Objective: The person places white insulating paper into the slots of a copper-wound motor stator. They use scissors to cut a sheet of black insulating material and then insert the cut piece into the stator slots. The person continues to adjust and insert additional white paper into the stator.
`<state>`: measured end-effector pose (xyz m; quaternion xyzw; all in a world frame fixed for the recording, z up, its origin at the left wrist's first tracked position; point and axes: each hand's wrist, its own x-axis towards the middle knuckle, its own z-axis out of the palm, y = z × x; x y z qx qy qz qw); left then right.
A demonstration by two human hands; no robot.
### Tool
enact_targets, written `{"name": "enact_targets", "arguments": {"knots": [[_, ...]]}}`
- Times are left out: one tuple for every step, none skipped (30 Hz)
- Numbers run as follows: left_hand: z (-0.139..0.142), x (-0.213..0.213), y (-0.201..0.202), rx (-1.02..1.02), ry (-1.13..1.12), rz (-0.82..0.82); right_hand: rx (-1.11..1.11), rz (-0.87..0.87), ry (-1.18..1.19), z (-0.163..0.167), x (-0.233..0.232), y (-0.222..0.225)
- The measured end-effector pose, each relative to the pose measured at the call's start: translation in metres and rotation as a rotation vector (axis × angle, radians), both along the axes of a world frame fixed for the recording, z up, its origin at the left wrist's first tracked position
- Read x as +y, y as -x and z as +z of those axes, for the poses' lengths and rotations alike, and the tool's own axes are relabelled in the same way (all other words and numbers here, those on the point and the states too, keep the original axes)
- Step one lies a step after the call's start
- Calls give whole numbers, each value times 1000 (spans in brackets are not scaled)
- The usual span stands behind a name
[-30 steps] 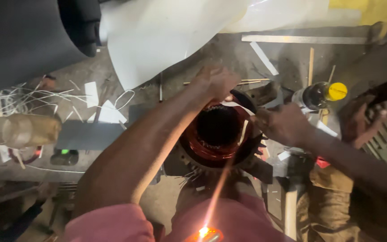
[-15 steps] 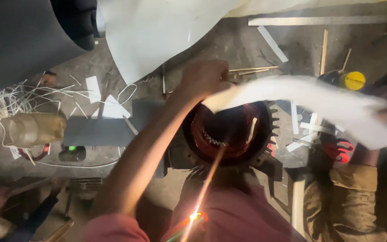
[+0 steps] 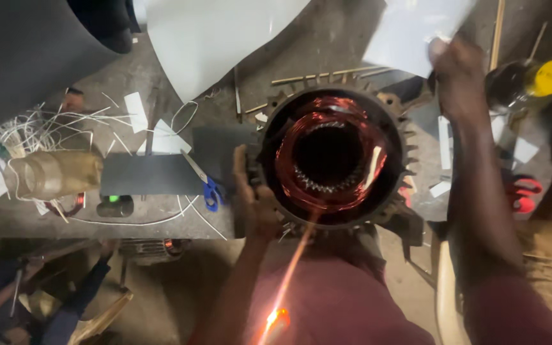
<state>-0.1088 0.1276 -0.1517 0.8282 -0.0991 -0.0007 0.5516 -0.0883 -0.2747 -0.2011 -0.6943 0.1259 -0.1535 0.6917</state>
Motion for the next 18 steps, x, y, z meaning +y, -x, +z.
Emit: {"name": "enact_targets", "arguments": {"knots": [[-2, -2, 3, 23, 28, -3, 133, 9, -8, -3, 1, -8], [-1, -4, 4, 43, 56, -9, 263, 17, -17, -9, 6, -11], [1, -6, 4, 59, 88, -22, 162, -40, -73, -13, 9, -11], [3, -9, 2, 77, 123, -35, 60, -96, -125, -20, 9, -10], [7, -11, -1, 101, 158, -43, -39, -146, -174, -28, 11, -5], [11, -13, -3, 141, 204, -28, -70, -210, -259, -37, 5, -3], [14, -15, -10, 177, 243, -15, -105, -275, -350, -49, -2, -6], [19, -15, -11, 235, 285, 4, -93, -301, -293, -59, -8, 11], [22, -14, -13, 251, 300, -11, -80, -329, -237, -70, -18, 25], [23, -13, -20, 254, 318, -30, -90, -344, -159, -83, -23, 35], [21, -11, -26, 245, 345, -65, -99, -361, -82, -95, -28, 47], [18, -9, -35, 237, 333, -111, -146, -422, -120, -103, -32, 64], [14, -7, -43, 243, 321, -155, -174, -479, -107, -110, -32, 82], [10, -5, -51, 253, 304, -200, -202, -536, -93, -114, -31, 98], [3, -5, -59, 307, 340, -183, -232, -589, -25, -119, -24, 112], [-3, -8, -70, 352, 376, -174, -276, -643, -5, -122, -20, 120], [-9, -12, -81, 405, 407, -176, -318, -697, 18, -122, -14, 132], [-13, -14, -95, 313, 274, -202, -348, -758, -5, -124, -5, 140]]}}
